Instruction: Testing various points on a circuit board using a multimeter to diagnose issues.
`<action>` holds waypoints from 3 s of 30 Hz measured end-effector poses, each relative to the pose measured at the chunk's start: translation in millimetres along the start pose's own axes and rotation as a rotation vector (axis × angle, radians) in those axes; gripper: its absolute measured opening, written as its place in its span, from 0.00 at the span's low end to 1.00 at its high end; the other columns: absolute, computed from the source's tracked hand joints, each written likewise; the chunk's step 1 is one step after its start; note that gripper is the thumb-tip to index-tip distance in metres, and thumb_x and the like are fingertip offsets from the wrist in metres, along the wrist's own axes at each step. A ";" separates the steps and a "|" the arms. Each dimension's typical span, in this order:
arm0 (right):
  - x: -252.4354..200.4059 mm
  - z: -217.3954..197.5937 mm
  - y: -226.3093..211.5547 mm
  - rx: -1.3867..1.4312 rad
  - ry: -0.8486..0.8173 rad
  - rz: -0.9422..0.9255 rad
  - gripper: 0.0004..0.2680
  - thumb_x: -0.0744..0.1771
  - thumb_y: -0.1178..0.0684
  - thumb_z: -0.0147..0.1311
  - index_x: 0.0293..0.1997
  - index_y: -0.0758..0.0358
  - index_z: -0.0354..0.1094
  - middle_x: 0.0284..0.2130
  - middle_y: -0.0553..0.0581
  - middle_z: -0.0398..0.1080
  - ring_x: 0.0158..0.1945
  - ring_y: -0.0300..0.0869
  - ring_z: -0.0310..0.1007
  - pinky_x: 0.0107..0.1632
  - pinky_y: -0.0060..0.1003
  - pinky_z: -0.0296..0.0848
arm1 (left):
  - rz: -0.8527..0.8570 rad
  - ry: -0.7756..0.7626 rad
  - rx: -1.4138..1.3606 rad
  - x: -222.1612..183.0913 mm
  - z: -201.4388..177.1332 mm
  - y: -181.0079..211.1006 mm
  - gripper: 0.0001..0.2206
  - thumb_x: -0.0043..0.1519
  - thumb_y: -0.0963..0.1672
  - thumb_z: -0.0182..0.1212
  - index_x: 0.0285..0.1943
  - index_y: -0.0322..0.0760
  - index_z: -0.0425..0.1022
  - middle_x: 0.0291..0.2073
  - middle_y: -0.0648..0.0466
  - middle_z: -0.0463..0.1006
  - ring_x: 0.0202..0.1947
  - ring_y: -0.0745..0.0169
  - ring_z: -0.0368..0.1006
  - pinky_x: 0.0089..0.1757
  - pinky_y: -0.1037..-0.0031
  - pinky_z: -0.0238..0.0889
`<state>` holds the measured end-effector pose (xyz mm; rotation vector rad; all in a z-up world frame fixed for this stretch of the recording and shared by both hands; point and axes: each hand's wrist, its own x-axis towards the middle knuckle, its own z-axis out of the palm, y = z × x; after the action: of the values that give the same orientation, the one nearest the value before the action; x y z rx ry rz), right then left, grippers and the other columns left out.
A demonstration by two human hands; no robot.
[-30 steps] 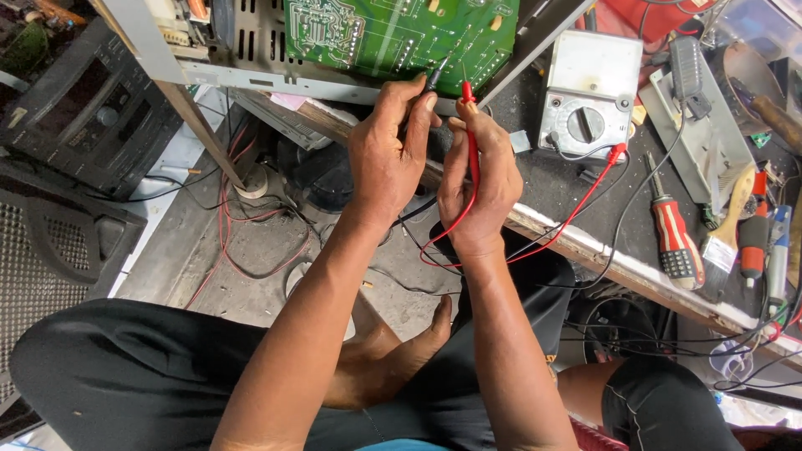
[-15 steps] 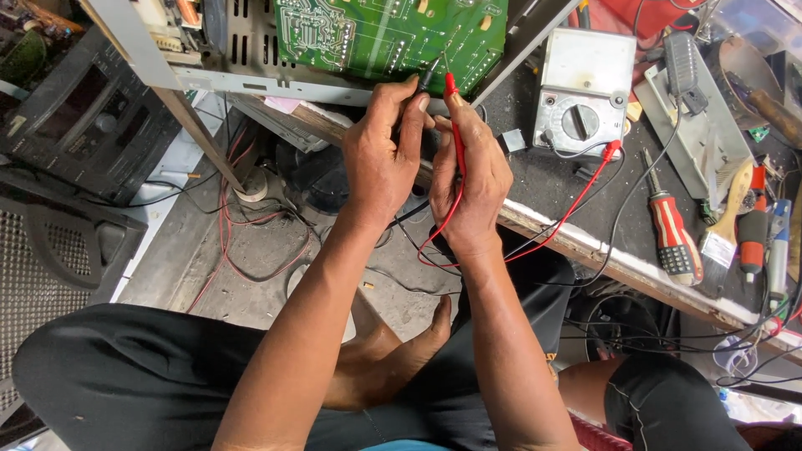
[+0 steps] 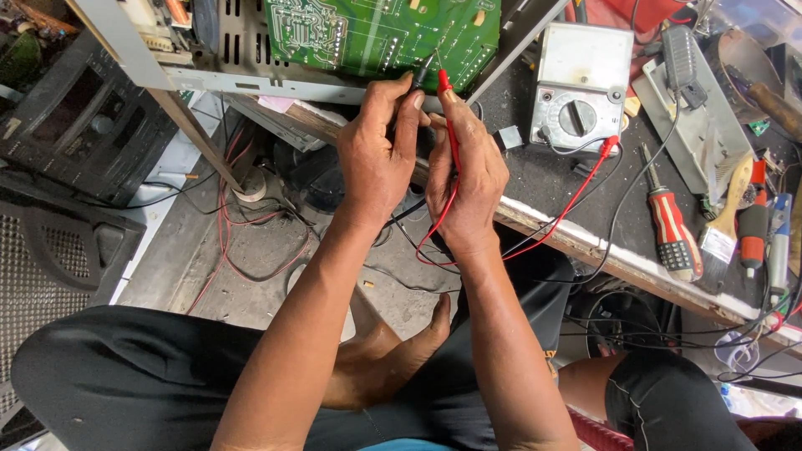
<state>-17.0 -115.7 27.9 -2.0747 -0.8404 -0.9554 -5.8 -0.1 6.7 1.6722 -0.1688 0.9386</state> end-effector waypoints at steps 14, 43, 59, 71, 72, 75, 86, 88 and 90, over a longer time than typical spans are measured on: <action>-11.0 0.1 11.7 -0.100 -0.037 0.044 0.11 0.75 0.61 0.44 0.68 0.63 0.61 0.62 0.61 0.71 0.65 0.50 0.77 0.57 0.39 0.75 | -0.001 0.006 0.004 0.4 2.1 1.0 0.06 0.73 0.43 0.54 0.55 0.38 0.71 0.34 0.56 0.85 0.35 0.67 0.84 0.42 0.75 0.75; -10.7 -17.1 4.2 -0.024 -0.183 0.161 0.13 0.75 0.56 0.42 0.71 0.57 0.60 0.70 0.52 0.65 0.74 0.41 0.70 0.59 0.30 0.71 | 0.007 -0.003 -0.121 -8.3 7.0 -17.5 0.06 0.76 0.39 0.51 0.57 0.26 0.67 0.44 0.41 0.79 0.38 0.56 0.78 0.46 0.69 0.73; -2.4 3.9 9.7 -0.063 0.117 -0.023 0.11 0.71 0.61 0.52 0.61 0.64 0.69 0.55 0.59 0.76 0.50 0.50 0.82 0.44 0.38 0.77 | 0.085 0.110 -0.060 0.6 8.4 -6.6 0.05 0.69 0.39 0.60 0.52 0.32 0.77 0.24 0.48 0.83 0.29 0.56 0.83 0.31 0.70 0.75; 0.3 -3.2 1.9 -0.013 0.130 -0.012 0.10 0.70 0.62 0.52 0.60 0.66 0.69 0.53 0.63 0.76 0.48 0.55 0.82 0.44 0.43 0.78 | 0.024 0.054 -0.136 -2.8 4.0 -4.4 0.06 0.71 0.39 0.58 0.55 0.30 0.75 0.26 0.44 0.84 0.26 0.58 0.81 0.28 0.73 0.74; 0.5 -5.8 0.8 0.052 0.152 -0.016 0.10 0.70 0.62 0.51 0.59 0.66 0.69 0.52 0.63 0.76 0.47 0.55 0.83 0.45 0.43 0.79 | -0.059 0.016 -0.251 -3.1 -1.5 2.9 0.07 0.72 0.39 0.56 0.56 0.30 0.72 0.27 0.43 0.82 0.21 0.62 0.76 0.23 0.78 0.68; -2.1 -24.1 1.6 0.163 0.150 -0.022 0.10 0.70 0.62 0.51 0.58 0.68 0.68 0.50 0.63 0.77 0.44 0.54 0.84 0.45 0.44 0.80 | -0.194 -0.031 -0.404 -10.3 -26.1 19.6 0.08 0.73 0.40 0.54 0.58 0.31 0.68 0.30 0.41 0.81 0.17 0.66 0.72 0.20 0.82 0.66; 27.6 -78.4 -55.7 0.354 -1.001 -0.069 0.06 0.68 0.58 0.57 0.49 0.63 0.73 0.38 0.53 0.80 0.37 0.46 0.80 0.39 0.40 0.75 | -0.714 -0.197 -0.258 -122.7 -127.6 -3.3 0.15 0.69 0.45 0.55 0.59 0.29 0.66 0.39 0.44 0.82 0.41 0.58 0.81 0.46 0.71 0.77; 9.9 -53.0 -56.9 0.247 -1.537 0.072 0.05 0.66 0.53 0.55 0.44 0.57 0.73 0.31 0.65 0.80 0.36 0.66 0.79 0.40 0.59 0.76 | -0.807 -0.311 -0.246 -153.6 -135.8 -32.9 0.12 0.68 0.40 0.58 0.59 0.28 0.72 0.39 0.39 0.84 0.39 0.58 0.82 0.43 0.71 0.75; -26.7 -25.7 -48.8 0.125 -1.712 0.062 0.04 0.67 0.54 0.53 0.41 0.53 0.74 0.29 0.60 0.78 0.35 0.62 0.79 0.39 0.53 0.76 | -0.864 -0.486 0.006 -157.4 -141.7 -47.3 0.14 0.65 0.43 0.61 0.59 0.33 0.75 0.40 0.38 0.84 0.44 0.47 0.80 0.48 0.61 0.73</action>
<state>-78.0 -116.2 34.2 -2.4263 -1.4476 1.1978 -154.0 83.6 -128.0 1.7085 0.2275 -0.1157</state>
